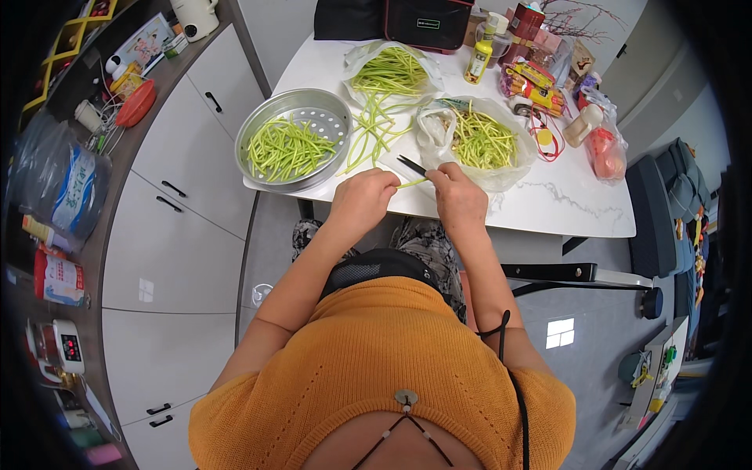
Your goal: The person uses scissors to cut and strip pieces of green vegetable stalk by hand at a table.
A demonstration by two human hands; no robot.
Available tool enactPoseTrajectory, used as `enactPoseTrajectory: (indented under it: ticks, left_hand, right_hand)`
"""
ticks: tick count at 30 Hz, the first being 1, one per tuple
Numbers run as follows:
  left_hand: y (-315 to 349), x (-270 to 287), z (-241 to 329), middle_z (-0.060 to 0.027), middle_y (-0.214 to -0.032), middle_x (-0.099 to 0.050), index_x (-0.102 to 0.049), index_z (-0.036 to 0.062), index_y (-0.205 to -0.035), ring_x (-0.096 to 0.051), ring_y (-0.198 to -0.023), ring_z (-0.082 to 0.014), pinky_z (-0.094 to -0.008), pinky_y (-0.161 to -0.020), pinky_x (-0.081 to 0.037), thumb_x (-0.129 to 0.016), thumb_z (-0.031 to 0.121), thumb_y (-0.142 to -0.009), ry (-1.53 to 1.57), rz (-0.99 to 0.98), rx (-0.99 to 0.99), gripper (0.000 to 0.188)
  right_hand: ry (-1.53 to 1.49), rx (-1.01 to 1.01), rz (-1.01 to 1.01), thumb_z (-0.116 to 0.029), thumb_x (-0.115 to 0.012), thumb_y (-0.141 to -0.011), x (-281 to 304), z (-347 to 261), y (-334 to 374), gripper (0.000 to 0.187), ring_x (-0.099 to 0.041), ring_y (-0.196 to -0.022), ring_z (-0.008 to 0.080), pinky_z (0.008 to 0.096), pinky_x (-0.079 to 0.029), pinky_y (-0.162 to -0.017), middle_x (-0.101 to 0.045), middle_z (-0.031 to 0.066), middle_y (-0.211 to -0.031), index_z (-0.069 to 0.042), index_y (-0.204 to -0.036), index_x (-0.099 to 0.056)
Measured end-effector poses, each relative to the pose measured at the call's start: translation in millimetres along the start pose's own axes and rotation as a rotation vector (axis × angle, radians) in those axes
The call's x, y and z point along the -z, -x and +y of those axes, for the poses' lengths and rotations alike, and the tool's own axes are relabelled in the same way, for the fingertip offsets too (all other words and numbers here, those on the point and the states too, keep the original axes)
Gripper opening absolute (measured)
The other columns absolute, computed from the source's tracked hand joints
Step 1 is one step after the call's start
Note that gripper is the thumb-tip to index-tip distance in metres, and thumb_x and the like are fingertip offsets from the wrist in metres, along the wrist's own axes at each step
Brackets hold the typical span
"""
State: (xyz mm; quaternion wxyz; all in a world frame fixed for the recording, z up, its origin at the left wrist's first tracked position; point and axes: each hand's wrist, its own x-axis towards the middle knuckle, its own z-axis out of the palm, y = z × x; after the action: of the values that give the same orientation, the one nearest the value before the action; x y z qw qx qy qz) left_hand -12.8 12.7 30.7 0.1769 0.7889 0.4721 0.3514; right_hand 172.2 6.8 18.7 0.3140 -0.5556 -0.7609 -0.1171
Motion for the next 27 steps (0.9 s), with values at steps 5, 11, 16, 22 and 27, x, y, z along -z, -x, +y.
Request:
enactPoseTrajectory:
  ticks: [5, 11, 16, 22, 27]
  left_hand:
    - [-4.7, 9.0, -6.9, -0.0109, -0.079, -0.063, -0.066, 0.0035, -0.088, -0.059, -0.068, -0.0218, -0.0297, -0.065, -0.045, -0.06, 0.01, -0.078, 0.134, -0.101, 0.098, 0.013]
    - [-8.2, 14.0, -20.5, -0.0024, -0.078, -0.064, -0.065, -0.0016, -0.088, -0.055, -0.071, -0.0076, -0.0225, -0.067, -0.044, -0.059, 0.008, -0.08, 0.531, -0.209, 0.234, 0.014]
    - [2.6, -7.2, -9.5, -0.0009, -0.075, -0.062, -0.063, -0.0018, -0.09, -0.052, -0.067, -0.0048, -0.0182, -0.061, -0.042, -0.058, 0.008, -0.083, 0.67, -0.27, 0.243, 0.014]
    - [8.7, -21.3, 6.5, 0.0007, -0.072, -0.06, -0.062, -0.0011, -0.088, -0.047, -0.056, -0.0027, -0.0175, -0.049, -0.04, -0.056, 0.009, -0.084, 0.656, -0.301, 0.259, 0.013]
    - [9.4, -31.7, 4.0, -0.0021, -0.076, -0.062, -0.061, -0.001, -0.093, -0.049, -0.055, -0.0035, -0.0178, -0.047, -0.041, -0.055, 0.01, -0.086, 0.763, -0.243, 0.308, 0.014]
  right_hand:
    - [-0.131, 0.11, -0.133, -0.011, -0.065, -0.071, 2.7, 4.7, -1.6, 0.009, -0.059, -0.067, 0.0214, 0.0313, -0.047, -0.057, -0.059, 0.0021, -0.079, -0.009, -0.079, -0.066]
    - [-0.939, -0.156, -0.132, -0.005, -0.067, -0.075, -6.8, 18.8, 3.9, 0.007, -0.054, -0.06, 0.0104, 0.0253, -0.042, -0.053, -0.059, 0.0028, -0.076, -0.002, -0.082, -0.065]
    - [-1.197, -0.362, -0.068, -0.005, -0.065, -0.079, -3.4, 9.0, 2.1, 0.007, -0.047, -0.054, 0.0039, 0.0185, -0.037, -0.047, -0.056, 0.0004, -0.073, 0.001, -0.083, -0.063]
    - [-1.419, -0.478, 0.062, -0.006, -0.063, -0.083, -12.0, -1.1, 10.4, 0.008, -0.043, -0.047, 0.0034, 0.0171, -0.034, -0.042, -0.053, -0.0007, -0.063, 0.001, -0.084, -0.06]
    - [-1.595, -0.586, 0.052, -0.007, -0.063, -0.083, -3.7, -6.6, 3.9, 0.009, -0.044, -0.049, 0.0033, 0.0177, -0.034, -0.043, -0.053, -0.0002, -0.062, 0.001, -0.085, -0.061]
